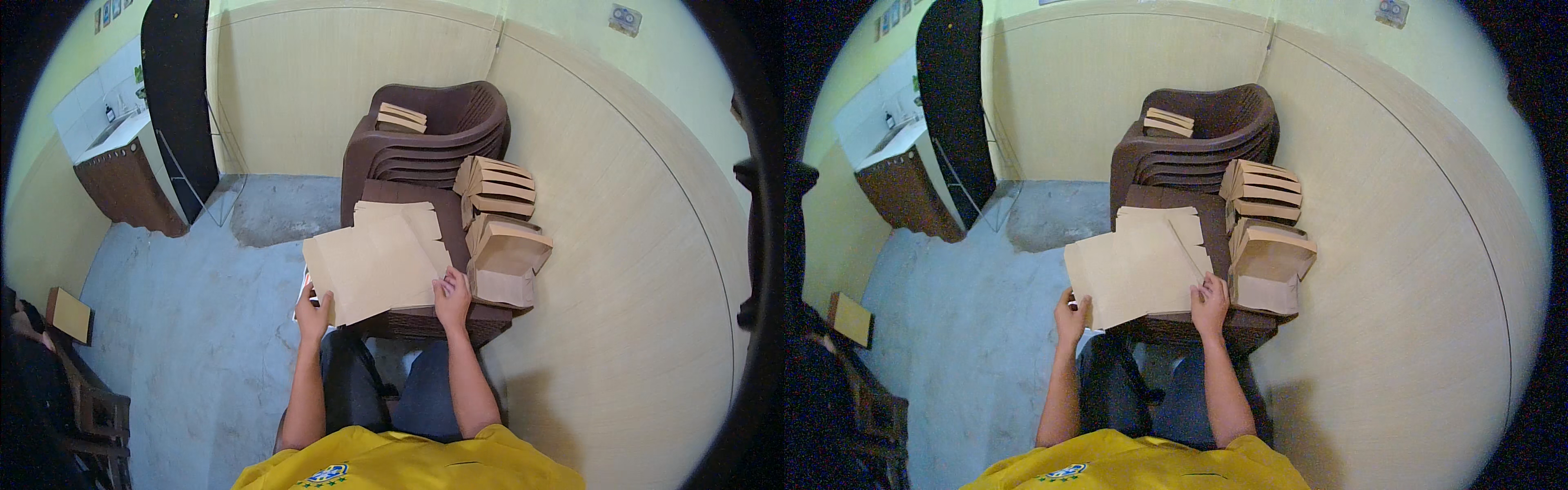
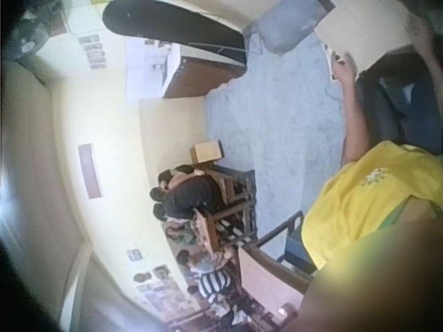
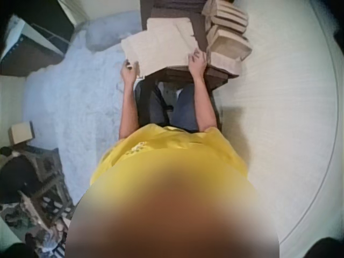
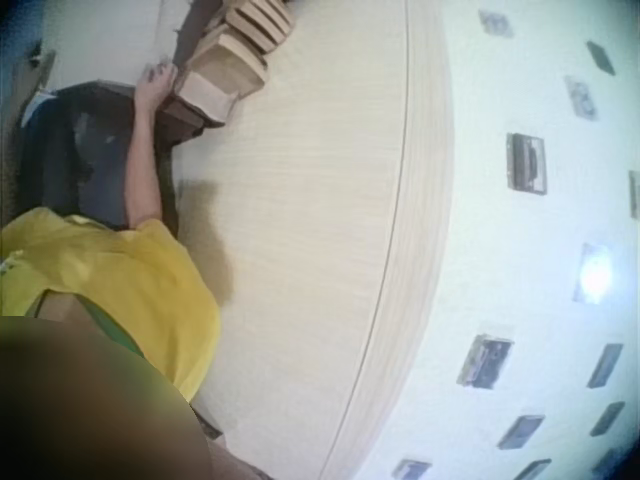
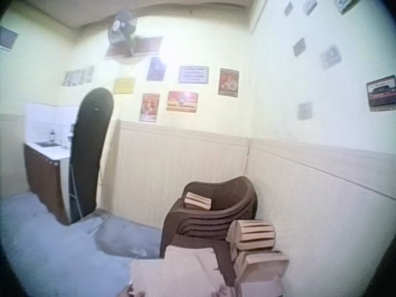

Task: The person folds flat cardboard pieces into small boxes by hand, aligning edges and tucking flaps to form the box shape. Completed boxes are stacked on a nearby chair while additional flat pieces are taken from a pile on the table.

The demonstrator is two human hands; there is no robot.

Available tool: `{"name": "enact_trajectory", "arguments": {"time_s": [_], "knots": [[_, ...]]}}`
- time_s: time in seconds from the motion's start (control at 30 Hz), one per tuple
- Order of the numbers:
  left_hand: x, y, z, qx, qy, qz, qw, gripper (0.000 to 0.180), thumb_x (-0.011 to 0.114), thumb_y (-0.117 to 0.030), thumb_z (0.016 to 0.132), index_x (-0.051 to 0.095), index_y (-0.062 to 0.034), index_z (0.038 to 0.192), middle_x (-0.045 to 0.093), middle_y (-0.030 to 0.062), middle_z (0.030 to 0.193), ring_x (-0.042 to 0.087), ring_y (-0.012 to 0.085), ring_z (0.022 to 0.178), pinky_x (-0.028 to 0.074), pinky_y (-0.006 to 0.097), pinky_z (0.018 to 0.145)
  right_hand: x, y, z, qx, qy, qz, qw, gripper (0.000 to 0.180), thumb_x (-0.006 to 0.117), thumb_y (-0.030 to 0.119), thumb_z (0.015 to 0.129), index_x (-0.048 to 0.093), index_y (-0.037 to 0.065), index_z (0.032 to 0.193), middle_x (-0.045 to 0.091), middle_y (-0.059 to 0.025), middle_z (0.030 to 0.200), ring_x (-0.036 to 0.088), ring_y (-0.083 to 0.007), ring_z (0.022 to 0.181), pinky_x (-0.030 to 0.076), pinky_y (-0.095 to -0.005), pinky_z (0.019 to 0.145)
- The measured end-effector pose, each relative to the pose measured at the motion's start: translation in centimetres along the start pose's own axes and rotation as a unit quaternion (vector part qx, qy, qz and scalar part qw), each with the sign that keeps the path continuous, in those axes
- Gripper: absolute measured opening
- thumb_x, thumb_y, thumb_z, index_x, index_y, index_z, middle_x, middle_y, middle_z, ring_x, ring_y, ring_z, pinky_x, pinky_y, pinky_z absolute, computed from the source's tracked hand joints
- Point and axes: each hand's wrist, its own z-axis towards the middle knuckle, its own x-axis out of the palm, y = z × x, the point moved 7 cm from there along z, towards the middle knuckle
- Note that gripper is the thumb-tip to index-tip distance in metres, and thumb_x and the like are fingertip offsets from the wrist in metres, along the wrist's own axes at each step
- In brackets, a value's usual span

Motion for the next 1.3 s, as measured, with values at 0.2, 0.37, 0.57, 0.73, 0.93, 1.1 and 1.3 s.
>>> {"name": "enact_trajectory", "arguments": {"time_s": [0.2,0.37,0.57,0.73,0.93,1.1,1.3], "knots": [[0.1,-4.1,-5.1,-0.014,-0.115,0.044,0.992,0.059,0.078,-0.009,0.09,0.064,-0.0035,0.147,0.076,0.0147,0.09,0.067,0.0218,0.07,0.054,0.037,0.067,-0.9,5.0,-3.1,-0.103,0.033,-0.167,0.98,0.052,0.078,0.01,0.085,0.065,0.002,0.134,0.059,-0.0198,0.14,0.052,-0.0438,0.139,0.042,-0.0538,0.119],[3.6,-7.9,-7.9,0.041,-0.035,0.055,0.997,0.035,0.069,-0.014,0.093,0.079,0.0011,0.124,0.073,0.0194,0.073,0.072,0.0269,0.064,0.056,0.04,0.066,2.8,9.1,-8.5,-0.203,0.259,-0.137,0.934,0.058,0.08,0.012,0.08,0.066,0.006,0.136,0.061,-0.018,0.141,0.052,-0.0414,0.141,0.042,-0.053,0.119],[6.2,-9.7,-9.9,0.097,0.135,-0.032,0.986,0.04,0.064,-0.006,0.091,0.075,0.0019,0.128,0.076,0.0213,0.096,0.077,0.0283,0.083,0.061,0.038,0.079,2.9,7.7,-8.2,-0.18,0.231,-0.121,0.948,0.038,0.081,0.006,0.083,0.078,0.006,0.121,0.066,-0.0136,0.138,0.059,-0.0369,0.133,0.047,-0.0476,0.114],[5.7,-8.8,-10.0,0.092,0.132,0.007,0.987,0.045,0.063,0.0,0.089,0.072,0.0015,0.133,0.061,0.02,0.126,0.073,0.029,0.096,0.061,0.035,0.084,2.8,6.6,-7.5,-0.208,0.269,-0.116,0.933,0.033,0.078,0.005,0.086,0.078,0.009,0.119,0.067,-0.0128,0.134,0.06,-0.0358,0.128,0.048,-0.0476,0.111],[7.1,-9.0,-10.8,0.11,0.128,-0.028,0.985,0.047,0.068,-0.009,0.097,0.067,0.0017,0.143,0.061,0.0199,0.123,0.071,0.0296,0.092,0.06,0.037,0.086,3.2,6.4,-5.3,-0.152,0.201,-0.111,0.961,0.031,0.074,0.003,0.091,0.077,0.007,0.122,0.069,-0.0146,0.124,0.064,-0.035,0.116,0.05,-0.0454,0.104],[11.8,-10.6,-10.1,0.067,0.241,0.175,0.952,0.058,0.065,-0.028,0.1,0.062,0.0069,0.146,0.075,0.0261,0.097,0.076,0.0426,0.091,0.061,0.052,0.084,2.9,4.3,-2.8,-0.04,0.115,-0.071,0.99,0.031,0.073,0.006,0.093,0.076,0.004,0.124,0.073,-0.0164,0.106,0.07,-0.0326,0.097,0.056,-0.0443,0.092],[15.3,-13.6,-5.9,0.132,0.283,0.341,0.887,0.037,0.069,-0.034,0.095,0.08,-0.0052,0.114,0.078,0.0221,0.097,0.076,0.0424,0.096,0.062,0.055,0.083,2.7,1.5,0.7,-0.037,0.112,-0.14,0.983,0.037,0.079,0.006,0.088,0.076,0.005,0.125,0.077,-0.0172,0.104,0.072,-0.0312,0.092,0.057,-0.0437,0.088]]}}
